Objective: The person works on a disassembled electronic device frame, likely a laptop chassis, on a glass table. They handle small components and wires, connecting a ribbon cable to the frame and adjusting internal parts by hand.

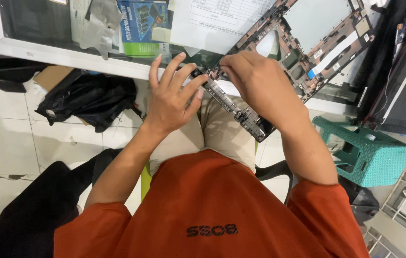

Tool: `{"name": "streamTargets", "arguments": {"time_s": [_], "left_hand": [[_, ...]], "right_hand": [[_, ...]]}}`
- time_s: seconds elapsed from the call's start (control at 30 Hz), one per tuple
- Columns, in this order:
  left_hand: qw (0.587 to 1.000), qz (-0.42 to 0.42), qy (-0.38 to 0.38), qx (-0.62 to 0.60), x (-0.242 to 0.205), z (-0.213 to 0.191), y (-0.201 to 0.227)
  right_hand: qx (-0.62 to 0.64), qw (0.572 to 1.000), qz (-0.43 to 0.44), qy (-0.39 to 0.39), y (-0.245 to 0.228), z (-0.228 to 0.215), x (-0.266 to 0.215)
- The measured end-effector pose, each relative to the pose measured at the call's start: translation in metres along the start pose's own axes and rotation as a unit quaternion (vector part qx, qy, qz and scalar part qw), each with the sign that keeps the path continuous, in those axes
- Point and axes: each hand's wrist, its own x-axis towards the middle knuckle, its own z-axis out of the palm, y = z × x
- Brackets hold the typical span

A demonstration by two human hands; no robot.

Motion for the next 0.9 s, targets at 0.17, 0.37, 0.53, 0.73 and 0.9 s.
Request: {"name": "streamTargets", "arguments": {"time_s": [0.17, 0.37, 0.53, 0.73, 0.9], "left_hand": [[1.0, 0.015, 0.009, 0.019, 0.004, -0.002, 0.0], [0.999, 0.016, -0.01, 0.031, 0.009, -0.006, 0.001], [0.997, 0.02, 0.065, -0.028, -0.01, 0.024, -0.021], [0.987, -0.026, 0.144, -0.068, 0.011, 0.018, -0.037], [0.991, 0.018, -0.041, -0.127, 0.03, -0.002, -0.042]], "right_hand": [[0.01, 1.0, 0.002, -0.014, 0.001, -0.002, 0.002], [0.018, 0.999, 0.026, 0.017, -0.001, -0.009, -0.004], [0.078, 0.978, 0.156, 0.114, 0.01, 0.012, -0.043], [0.003, 0.958, 0.146, 0.249, 0.02, 0.043, -0.059], [0.056, 0.942, 0.175, 0.279, -0.009, 0.059, -0.043]]}}
